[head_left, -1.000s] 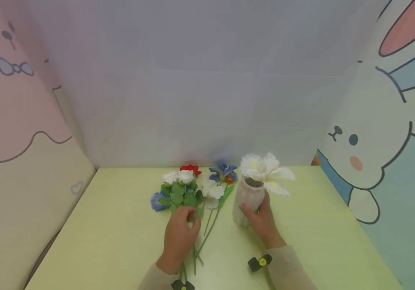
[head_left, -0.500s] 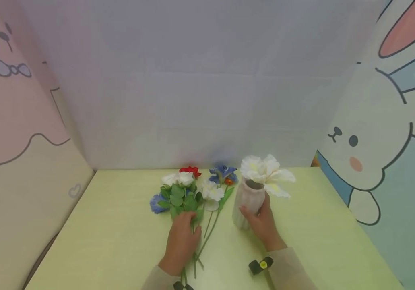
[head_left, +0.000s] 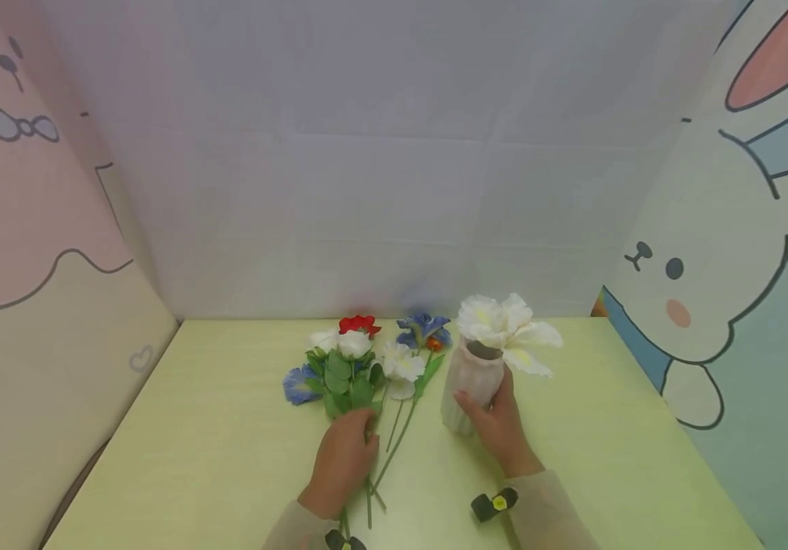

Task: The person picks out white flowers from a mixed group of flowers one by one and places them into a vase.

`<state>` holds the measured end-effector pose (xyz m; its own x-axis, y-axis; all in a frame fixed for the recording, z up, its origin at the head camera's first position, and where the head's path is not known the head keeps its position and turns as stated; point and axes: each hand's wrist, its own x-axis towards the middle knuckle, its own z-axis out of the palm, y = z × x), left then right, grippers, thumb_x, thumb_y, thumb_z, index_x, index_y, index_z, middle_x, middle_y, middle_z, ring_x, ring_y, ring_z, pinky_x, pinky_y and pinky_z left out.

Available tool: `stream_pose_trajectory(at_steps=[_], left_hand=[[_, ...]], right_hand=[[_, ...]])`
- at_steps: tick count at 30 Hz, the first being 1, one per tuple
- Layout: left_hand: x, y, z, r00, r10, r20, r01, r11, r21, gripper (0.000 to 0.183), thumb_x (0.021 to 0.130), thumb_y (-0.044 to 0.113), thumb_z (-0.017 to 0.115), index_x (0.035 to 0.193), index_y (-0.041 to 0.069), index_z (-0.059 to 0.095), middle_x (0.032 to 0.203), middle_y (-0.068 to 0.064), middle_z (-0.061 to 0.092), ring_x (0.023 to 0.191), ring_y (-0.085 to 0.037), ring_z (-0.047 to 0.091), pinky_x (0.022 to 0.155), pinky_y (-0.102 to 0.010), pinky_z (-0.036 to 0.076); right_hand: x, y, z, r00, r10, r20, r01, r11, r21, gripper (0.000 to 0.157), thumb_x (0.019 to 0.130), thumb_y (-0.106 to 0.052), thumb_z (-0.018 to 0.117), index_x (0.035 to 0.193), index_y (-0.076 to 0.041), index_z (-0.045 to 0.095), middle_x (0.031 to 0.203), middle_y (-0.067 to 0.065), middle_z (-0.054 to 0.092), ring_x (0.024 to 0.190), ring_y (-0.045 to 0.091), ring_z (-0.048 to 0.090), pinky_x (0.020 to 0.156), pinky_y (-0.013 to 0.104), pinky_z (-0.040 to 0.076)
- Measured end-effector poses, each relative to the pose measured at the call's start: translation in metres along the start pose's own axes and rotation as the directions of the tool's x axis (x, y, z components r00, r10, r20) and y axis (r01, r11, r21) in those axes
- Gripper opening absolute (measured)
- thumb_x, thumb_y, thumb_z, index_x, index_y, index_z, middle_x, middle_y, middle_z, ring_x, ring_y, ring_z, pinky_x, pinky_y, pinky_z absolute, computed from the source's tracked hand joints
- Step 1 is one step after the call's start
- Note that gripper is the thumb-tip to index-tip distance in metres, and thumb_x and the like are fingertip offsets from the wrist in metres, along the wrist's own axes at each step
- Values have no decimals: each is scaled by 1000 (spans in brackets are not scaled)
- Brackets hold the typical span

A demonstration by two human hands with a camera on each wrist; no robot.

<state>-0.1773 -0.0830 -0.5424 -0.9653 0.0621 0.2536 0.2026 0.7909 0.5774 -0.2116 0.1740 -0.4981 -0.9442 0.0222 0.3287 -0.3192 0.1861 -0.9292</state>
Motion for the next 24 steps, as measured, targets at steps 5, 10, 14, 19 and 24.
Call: stream_pose_trajectory(at_steps=[5,10,14,19,24], left_hand=[[1,0,-1,999,-44,19,46,995,-86,29,88,6,74,117,4,71,94,1,70,85,-16,66,74,-37,56],[2,-2,-2,993,-113,21,115,974,-196,24,90,9,69,113,7,73,88,2,71,81,-12,66,72,-33,56],[3,-3,-1,989,-144,29,147,964,-223,21,90,11,69,110,8,74,85,3,70,79,-10,65,71,-31,55],[3,-1,-1,991,-124,53,131,978,-163,25,86,8,70,110,7,74,89,6,70,81,-11,66,73,-33,55],[3,-2,-3,993,-105,56,113,976,-185,24,86,8,71,110,6,74,87,2,70,79,-12,66,71,-33,55]], right_hand=[[0,0,0,1000,-9,1,9,1000,-13,79,88,2,76,151,5,28,137,26,50,119,11,51,101,16,39],[-1,0,0,1000,12,9,-12,1000,-28,81,89,0,76,152,3,26,138,25,50,120,13,51,100,16,38],[0,1,-1,1000,17,12,-16,1000,-23,81,89,0,76,153,3,26,139,25,49,121,14,50,101,16,38],[1,1,-1,1000,12,8,-12,1000,-22,81,88,1,76,152,4,27,139,26,49,121,16,50,101,16,38],[1,-1,-1,1000,16,6,-16,1000,-26,80,88,0,76,152,4,27,140,26,49,123,19,49,102,14,37]])
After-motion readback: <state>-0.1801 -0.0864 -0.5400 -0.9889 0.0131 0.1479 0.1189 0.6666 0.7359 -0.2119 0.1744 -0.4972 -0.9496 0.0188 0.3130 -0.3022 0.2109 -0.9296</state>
